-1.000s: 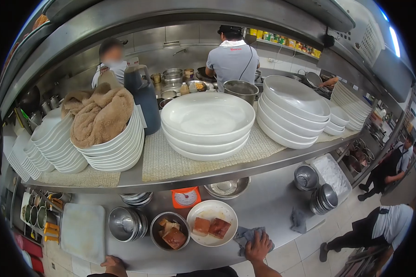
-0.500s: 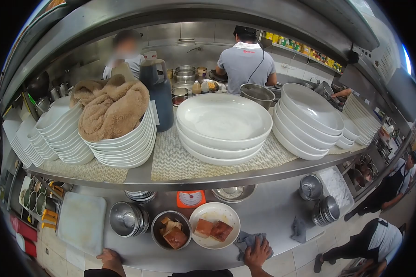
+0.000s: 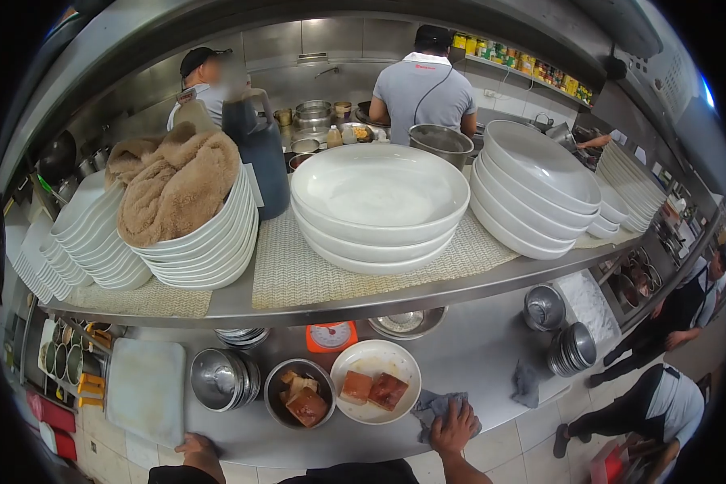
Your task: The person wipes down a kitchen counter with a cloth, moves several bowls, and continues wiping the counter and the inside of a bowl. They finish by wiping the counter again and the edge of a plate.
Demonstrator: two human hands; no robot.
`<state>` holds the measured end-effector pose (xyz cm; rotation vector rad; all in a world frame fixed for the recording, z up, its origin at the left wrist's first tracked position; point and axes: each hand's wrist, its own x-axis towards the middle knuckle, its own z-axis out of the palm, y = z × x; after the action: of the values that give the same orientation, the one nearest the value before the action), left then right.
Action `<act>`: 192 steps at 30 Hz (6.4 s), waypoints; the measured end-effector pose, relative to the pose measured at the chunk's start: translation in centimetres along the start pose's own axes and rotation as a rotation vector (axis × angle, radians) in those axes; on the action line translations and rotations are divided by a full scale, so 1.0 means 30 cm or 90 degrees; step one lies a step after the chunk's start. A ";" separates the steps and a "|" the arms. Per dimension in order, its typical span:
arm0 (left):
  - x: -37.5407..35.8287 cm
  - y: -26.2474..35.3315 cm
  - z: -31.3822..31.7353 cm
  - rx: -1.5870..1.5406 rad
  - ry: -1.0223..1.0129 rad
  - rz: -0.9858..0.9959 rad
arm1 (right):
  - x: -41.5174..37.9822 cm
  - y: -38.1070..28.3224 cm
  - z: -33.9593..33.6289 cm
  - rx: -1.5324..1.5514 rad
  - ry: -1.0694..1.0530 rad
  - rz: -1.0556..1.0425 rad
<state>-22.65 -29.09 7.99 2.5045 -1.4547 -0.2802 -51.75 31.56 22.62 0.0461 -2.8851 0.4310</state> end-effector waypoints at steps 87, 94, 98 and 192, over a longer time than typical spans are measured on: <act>-0.050 0.020 -0.049 0.149 0.029 0.054 | -0.007 -0.024 -0.027 -0.008 -0.016 0.023; -0.033 0.002 -0.016 0.135 0.018 0.066 | -0.005 -0.003 -0.001 -0.011 -0.013 0.021; -0.076 0.023 -0.056 0.127 0.024 0.056 | -0.005 -0.012 -0.011 -0.015 -0.012 0.014; 0.007 -0.030 0.032 0.156 0.111 0.075 | -0.002 -0.004 -0.005 0.005 -0.011 0.017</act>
<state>-22.07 -28.94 6.81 2.5361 -1.6414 0.1432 -51.65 31.48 22.79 0.0122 -2.9037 0.4480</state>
